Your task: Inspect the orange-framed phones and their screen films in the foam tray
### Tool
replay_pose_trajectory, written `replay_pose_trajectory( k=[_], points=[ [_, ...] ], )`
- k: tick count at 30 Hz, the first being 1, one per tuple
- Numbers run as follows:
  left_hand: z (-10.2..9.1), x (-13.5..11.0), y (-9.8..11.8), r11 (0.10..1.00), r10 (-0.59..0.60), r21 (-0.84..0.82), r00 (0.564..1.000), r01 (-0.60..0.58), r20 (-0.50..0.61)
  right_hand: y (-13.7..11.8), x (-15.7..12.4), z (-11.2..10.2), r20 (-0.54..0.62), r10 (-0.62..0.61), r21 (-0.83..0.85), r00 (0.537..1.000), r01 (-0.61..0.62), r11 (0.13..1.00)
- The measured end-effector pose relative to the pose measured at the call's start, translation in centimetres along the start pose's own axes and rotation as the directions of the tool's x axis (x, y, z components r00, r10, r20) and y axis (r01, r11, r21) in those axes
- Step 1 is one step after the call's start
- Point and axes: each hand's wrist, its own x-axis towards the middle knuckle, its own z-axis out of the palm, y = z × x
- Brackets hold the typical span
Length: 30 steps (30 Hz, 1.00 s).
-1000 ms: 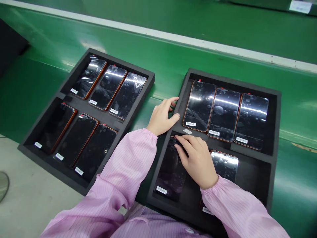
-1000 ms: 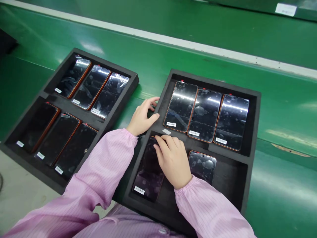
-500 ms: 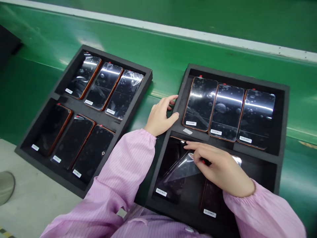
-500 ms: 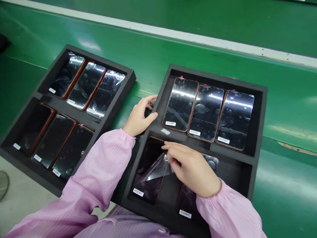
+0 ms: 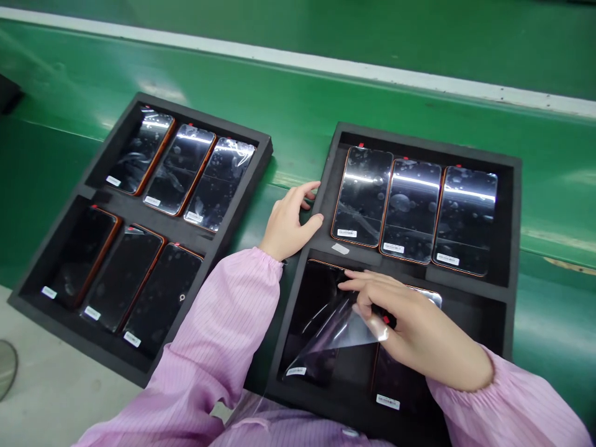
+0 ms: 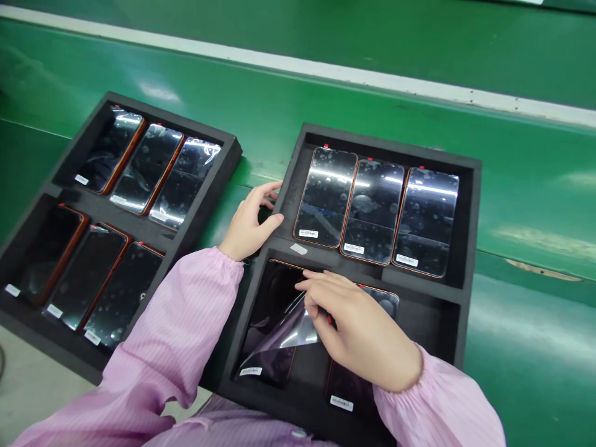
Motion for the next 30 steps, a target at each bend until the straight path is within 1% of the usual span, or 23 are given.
replay_pose_trajectory(
  k=[4, 8, 13, 19, 21, 24, 26, 30],
  points=[
    [0.0, 0.0, 0.0, 1.0, 0.006, -0.008, 1.0, -0.006, -0.004, -0.6, -0.1, 0.2, 0.019, 0.011, -0.056, 1.0, -0.01, 0.998],
    [0.1, 0.0, -0.1, 1.0, 0.011, -0.005, 1.0, -0.011, -0.005, -1.4, 0.1, 1.4, 0.034, 0.036, -0.19, 0.999, -0.029, 0.981],
    [0.1, -0.1, -0.3, 1.0, 0.016, -0.003, 1.0, -0.016, -0.01, -2.6, 0.0, 2.8, -0.012, -0.005, -0.348, 1.0, 0.0, 0.937],
    [0.1, -0.2, -0.2, 1.0, -0.002, 0.03, 1.0, 0.002, -0.006, -5.2, -1.0, 4.2, -0.002, -0.064, -0.496, 0.998, 0.054, 0.866],
    [0.1, -0.2, -0.2, 0.999, -0.009, 0.038, 1.0, 0.009, -0.006, -5.5, -0.9, 4.3, 0.011, -0.072, -0.475, 0.997, 0.069, 0.877],
    [0.1, -0.2, -0.3, 0.999, -0.005, 0.042, 1.0, 0.005, -0.011, -4.9, -0.5, 3.8, 0.025, -0.049, -0.33, 0.998, 0.055, 0.942],
    [0.1, -0.1, -0.5, 0.999, 0.009, 0.043, 1.0, -0.008, -0.017, -4.0, 0.0, 3.4, -0.024, -0.041, -0.258, 0.999, 0.033, 0.966],
    [0.1, 0.0, -0.9, 0.998, 0.036, 0.048, 0.999, -0.035, -0.016, -2.1, 0.8, 3.2, -0.115, 0.009, -0.186, 0.993, -0.03, 0.982]
  ],
)
